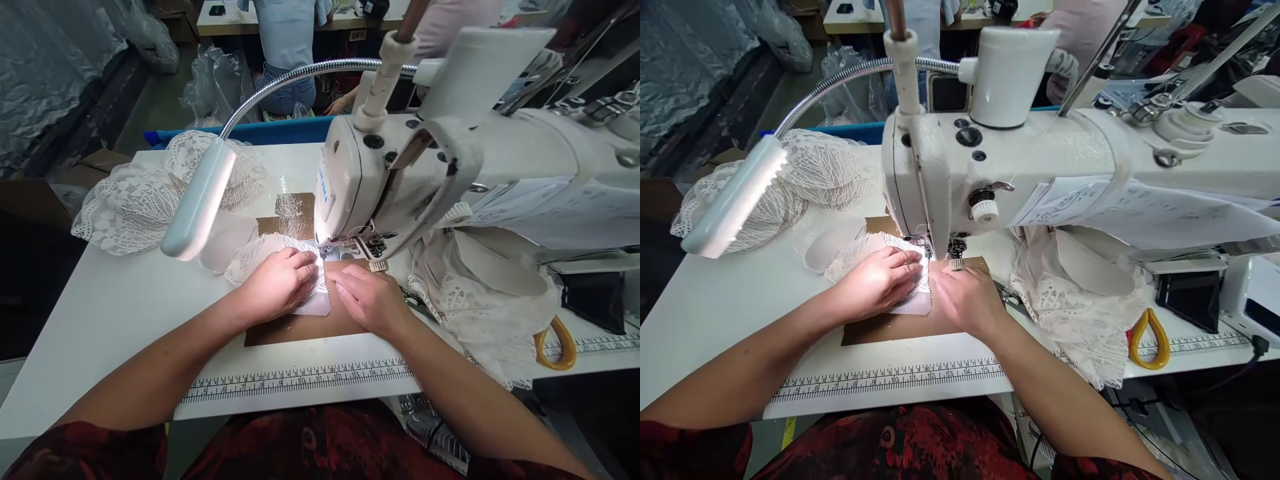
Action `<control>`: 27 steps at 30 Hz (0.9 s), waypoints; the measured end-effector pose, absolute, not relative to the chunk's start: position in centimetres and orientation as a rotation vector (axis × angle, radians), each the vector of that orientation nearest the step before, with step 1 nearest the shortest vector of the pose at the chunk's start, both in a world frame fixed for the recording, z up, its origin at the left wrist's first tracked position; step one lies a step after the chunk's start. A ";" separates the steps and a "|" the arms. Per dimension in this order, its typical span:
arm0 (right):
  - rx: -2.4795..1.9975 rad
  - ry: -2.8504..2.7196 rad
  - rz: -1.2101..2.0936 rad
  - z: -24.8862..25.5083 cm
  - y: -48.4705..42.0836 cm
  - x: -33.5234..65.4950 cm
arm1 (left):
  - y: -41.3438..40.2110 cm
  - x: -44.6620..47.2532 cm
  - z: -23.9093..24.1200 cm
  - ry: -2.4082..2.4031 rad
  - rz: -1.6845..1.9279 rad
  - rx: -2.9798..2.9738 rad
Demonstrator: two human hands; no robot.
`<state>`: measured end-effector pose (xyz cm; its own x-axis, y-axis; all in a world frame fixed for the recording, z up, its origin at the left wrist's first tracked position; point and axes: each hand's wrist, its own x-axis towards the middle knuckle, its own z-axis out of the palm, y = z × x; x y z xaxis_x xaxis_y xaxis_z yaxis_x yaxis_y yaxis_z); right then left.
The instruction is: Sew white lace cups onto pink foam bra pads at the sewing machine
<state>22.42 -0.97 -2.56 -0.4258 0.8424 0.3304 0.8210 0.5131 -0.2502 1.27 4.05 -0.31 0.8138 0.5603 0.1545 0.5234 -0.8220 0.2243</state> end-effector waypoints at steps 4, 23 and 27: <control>-1.241 -2.390 0.113 -2.3 -1.2 22.3 | 3.7 1.6 -1.6 0.897 0.332 2.880; -1.090 -2.471 0.056 -2.3 -1.8 22.2 | 3.4 1.9 -1.6 0.901 0.281 2.893; -1.091 -2.494 -0.001 -2.4 -2.0 22.2 | 3.5 1.8 -1.5 0.907 0.259 2.886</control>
